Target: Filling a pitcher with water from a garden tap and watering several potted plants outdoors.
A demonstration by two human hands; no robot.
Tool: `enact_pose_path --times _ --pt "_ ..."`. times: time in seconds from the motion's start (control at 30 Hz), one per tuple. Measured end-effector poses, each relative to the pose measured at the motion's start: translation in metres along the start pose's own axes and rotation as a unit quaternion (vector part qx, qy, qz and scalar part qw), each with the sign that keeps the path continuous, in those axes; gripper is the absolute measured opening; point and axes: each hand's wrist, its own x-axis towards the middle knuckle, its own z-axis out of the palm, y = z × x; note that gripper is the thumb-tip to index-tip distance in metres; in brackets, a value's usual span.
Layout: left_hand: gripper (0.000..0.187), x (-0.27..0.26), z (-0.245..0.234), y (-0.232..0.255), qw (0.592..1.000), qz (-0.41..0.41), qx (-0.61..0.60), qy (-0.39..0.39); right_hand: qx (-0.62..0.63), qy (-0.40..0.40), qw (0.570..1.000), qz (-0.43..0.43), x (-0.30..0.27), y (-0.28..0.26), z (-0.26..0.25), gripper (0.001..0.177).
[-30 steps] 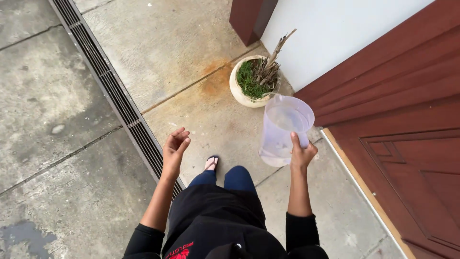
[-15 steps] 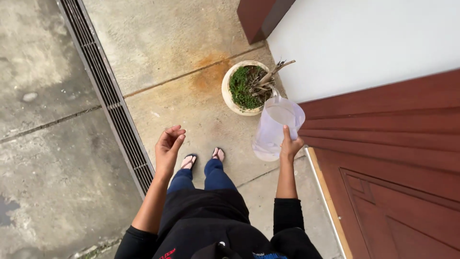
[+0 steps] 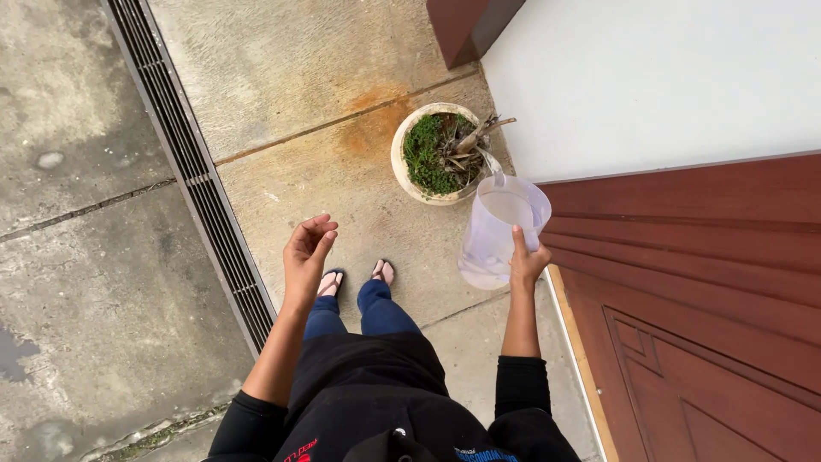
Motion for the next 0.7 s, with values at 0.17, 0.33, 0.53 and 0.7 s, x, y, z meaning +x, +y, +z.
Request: enact_pose_path --times 0.17,0.33,0.53,0.7 --pt "0.03 0.005 0.009 0.004 1.0 0.008 0.009 -0.006 -0.035 0.01 0.999 0.012 0.002 0.003 -0.008 0.041" --pt "0.031 0.004 0.013 0.007 1.0 0.01 0.01 -0.008 -0.049 0.02 0.998 0.039 0.002 0.01 -0.016 0.045" --pt "0.03 0.0 0.019 -0.002 0.999 0.005 0.01 -0.03 -0.093 -0.014 0.995 0.035 -0.008 0.005 -0.017 0.036" --pt "0.03 -0.005 0.026 0.004 0.999 -0.007 0.011 -0.049 -0.059 -0.071 0.986 -0.139 0.001 0.027 -0.006 0.038"
